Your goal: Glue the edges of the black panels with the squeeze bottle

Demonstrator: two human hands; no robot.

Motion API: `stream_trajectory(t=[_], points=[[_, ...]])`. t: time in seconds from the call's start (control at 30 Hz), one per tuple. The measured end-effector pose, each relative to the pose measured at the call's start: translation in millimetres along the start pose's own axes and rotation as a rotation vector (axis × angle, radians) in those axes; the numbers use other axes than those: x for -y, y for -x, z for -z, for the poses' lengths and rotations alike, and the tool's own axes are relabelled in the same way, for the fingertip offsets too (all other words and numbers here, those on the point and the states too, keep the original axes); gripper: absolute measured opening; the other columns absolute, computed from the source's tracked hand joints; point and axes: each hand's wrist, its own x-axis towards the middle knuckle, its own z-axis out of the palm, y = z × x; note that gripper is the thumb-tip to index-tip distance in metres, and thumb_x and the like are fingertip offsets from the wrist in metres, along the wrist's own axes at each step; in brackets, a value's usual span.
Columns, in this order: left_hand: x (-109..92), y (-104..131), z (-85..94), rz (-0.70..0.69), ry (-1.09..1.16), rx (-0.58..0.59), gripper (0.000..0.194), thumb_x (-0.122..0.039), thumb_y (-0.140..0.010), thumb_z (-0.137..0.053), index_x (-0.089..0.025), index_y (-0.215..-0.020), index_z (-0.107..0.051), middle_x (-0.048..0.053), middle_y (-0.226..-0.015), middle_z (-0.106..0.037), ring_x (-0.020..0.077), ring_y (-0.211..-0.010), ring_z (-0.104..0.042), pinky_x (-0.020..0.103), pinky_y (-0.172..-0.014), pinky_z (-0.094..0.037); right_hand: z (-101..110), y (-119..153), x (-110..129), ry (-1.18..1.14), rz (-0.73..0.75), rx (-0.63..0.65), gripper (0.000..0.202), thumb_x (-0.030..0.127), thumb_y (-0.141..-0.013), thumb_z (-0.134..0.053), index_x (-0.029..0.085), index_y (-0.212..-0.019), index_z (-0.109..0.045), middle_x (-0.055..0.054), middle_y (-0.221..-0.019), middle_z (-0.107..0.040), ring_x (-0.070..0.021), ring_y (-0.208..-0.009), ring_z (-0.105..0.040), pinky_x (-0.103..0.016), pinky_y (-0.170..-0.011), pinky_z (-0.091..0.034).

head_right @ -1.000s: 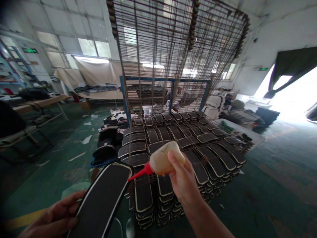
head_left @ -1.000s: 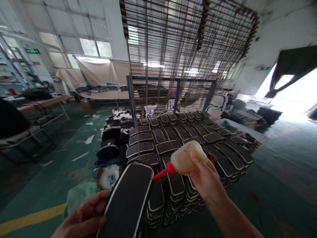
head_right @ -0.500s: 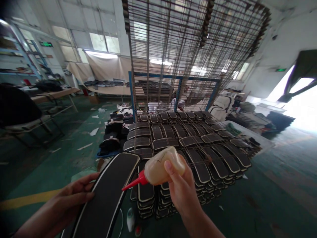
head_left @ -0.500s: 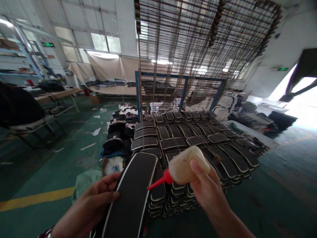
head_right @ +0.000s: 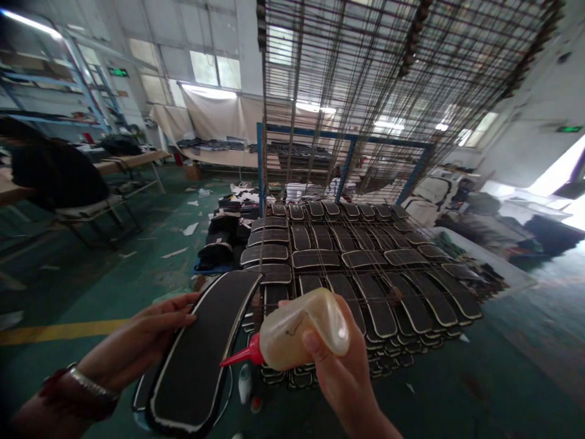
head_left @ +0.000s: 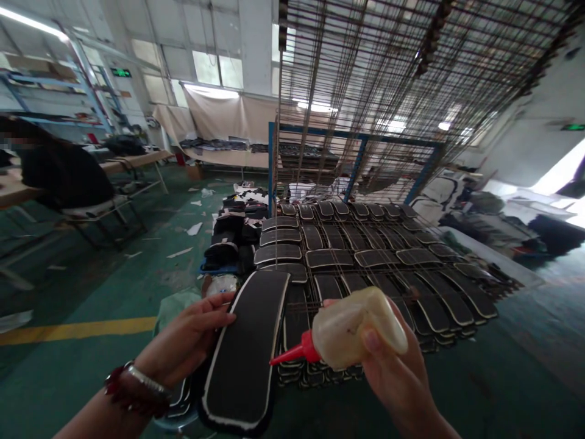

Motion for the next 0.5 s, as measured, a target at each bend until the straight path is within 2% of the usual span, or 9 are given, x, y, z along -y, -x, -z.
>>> stream_trajectory(t=[0.13,0.3,0.43,0.5], points=[[-4.6,4.6,-2.3,-0.024,-0.009,-0.070,0.039,0.007,-0.083,-0.064,-0.007,-0.120,-0.067,0.018,-0.094,-0.083,0.0273,-0.071,-0.081,0.037,-0.062,-0.069,1.0,9.5,-0.7,0.064,-0.027,0.042,0.041,0.040,-0.096,-0.084,0.029,-0.132,-0.068,-0.014,-0.116,-0.074,-0.0367,-0.109,-0.070,-0.046,-0.089,-0.062],[-8.7,6.0,-1.0,-0.054,0.039,-0.179,0.045,0.010,-0.083,-0.061,-0.007,-0.125,-0.062,0.014,-0.086,-0.082,0.0278,-0.064,-0.080,0.040,-0.056,-0.068,-0.4,15.1,-3.6,0.037,-0.030,-0.029,0.055,0.041,-0.091,-0.088,0.035,-0.139,-0.062,-0.011,-0.121,-0.072,-0.0360,-0.119,-0.065,-0.045,-0.094,-0.060],[-6.9,5.5,3.1,-0.090,0.126,-0.217,0.043,0.012,-0.082,-0.060,-0.010,-0.118,-0.065,0.007,-0.077,-0.080,0.0239,-0.060,-0.079,0.033,-0.056,-0.068,1.0,12.0,-6.0,0.029,-0.020,0.035,0.055,0.039,-0.093,-0.087,0.031,-0.140,-0.061,-0.015,-0.121,-0.072,-0.0388,-0.114,-0.067,-0.049,-0.091,-0.061],[-3.4,4.7,5.3,-0.111,0.237,-0.235,0.036,0.012,-0.085,-0.055,-0.011,-0.110,-0.066,0.004,-0.073,-0.078,0.0208,-0.057,-0.078,0.029,-0.053,-0.067,-1.5,9.2,-7.8,0.015,0.005,0.000,0.054,0.041,-0.092,-0.087,0.027,-0.138,-0.062,-0.017,-0.122,-0.071,-0.0404,-0.115,-0.067,-0.052,-0.092,-0.060]])
